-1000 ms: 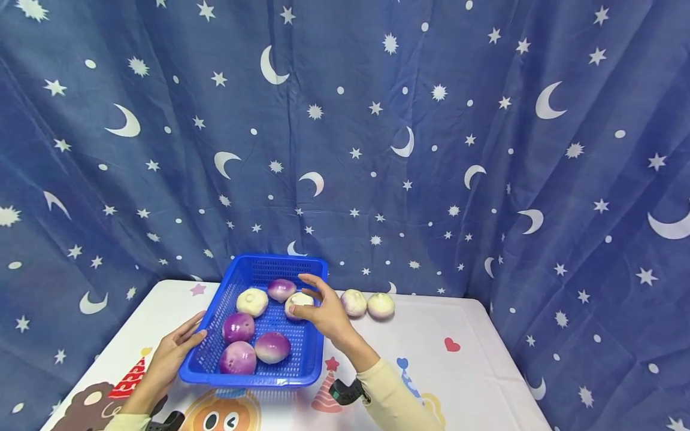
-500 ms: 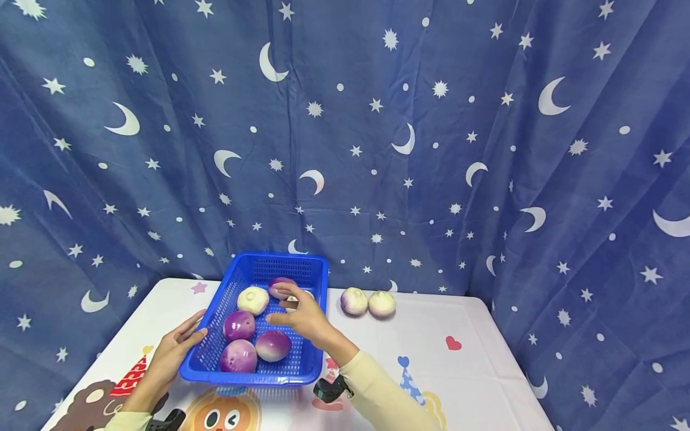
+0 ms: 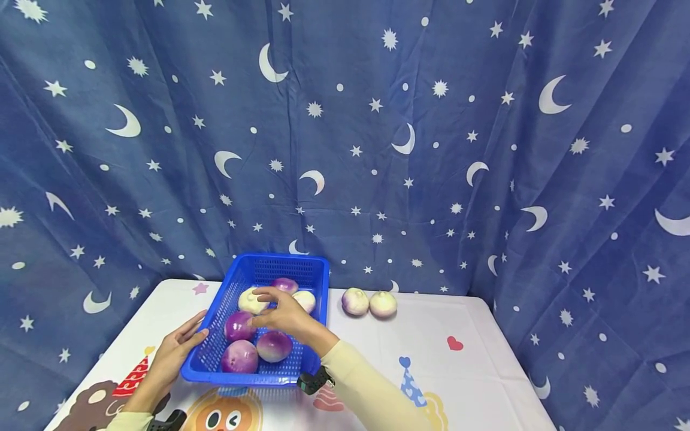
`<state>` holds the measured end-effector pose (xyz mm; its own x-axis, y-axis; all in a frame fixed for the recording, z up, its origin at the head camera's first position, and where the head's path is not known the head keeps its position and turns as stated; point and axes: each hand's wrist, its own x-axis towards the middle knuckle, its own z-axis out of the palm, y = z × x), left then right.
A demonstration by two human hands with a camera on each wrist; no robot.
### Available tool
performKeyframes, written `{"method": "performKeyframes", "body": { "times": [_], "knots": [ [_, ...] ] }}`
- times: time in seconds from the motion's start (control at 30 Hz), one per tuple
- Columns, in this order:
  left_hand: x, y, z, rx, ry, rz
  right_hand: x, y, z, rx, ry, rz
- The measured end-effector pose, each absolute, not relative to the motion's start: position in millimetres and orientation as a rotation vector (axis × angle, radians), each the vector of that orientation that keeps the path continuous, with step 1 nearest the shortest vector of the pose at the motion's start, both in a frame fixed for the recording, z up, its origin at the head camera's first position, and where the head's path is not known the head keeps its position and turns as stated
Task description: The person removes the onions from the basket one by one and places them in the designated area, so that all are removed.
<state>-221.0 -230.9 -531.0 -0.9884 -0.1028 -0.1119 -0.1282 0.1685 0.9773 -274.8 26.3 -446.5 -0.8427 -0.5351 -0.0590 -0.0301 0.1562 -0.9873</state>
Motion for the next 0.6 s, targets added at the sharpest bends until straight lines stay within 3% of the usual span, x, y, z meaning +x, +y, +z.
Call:
{"method": "performKeyframes", "body": {
  "times": [0.6],
  "knots": [
    [-223.1, -230.2, -533.4, -0.224, 2.411, 2.004, -292.2, 11.4, -473.0, -0.508, 2.374, -1.303]
  ]
}}
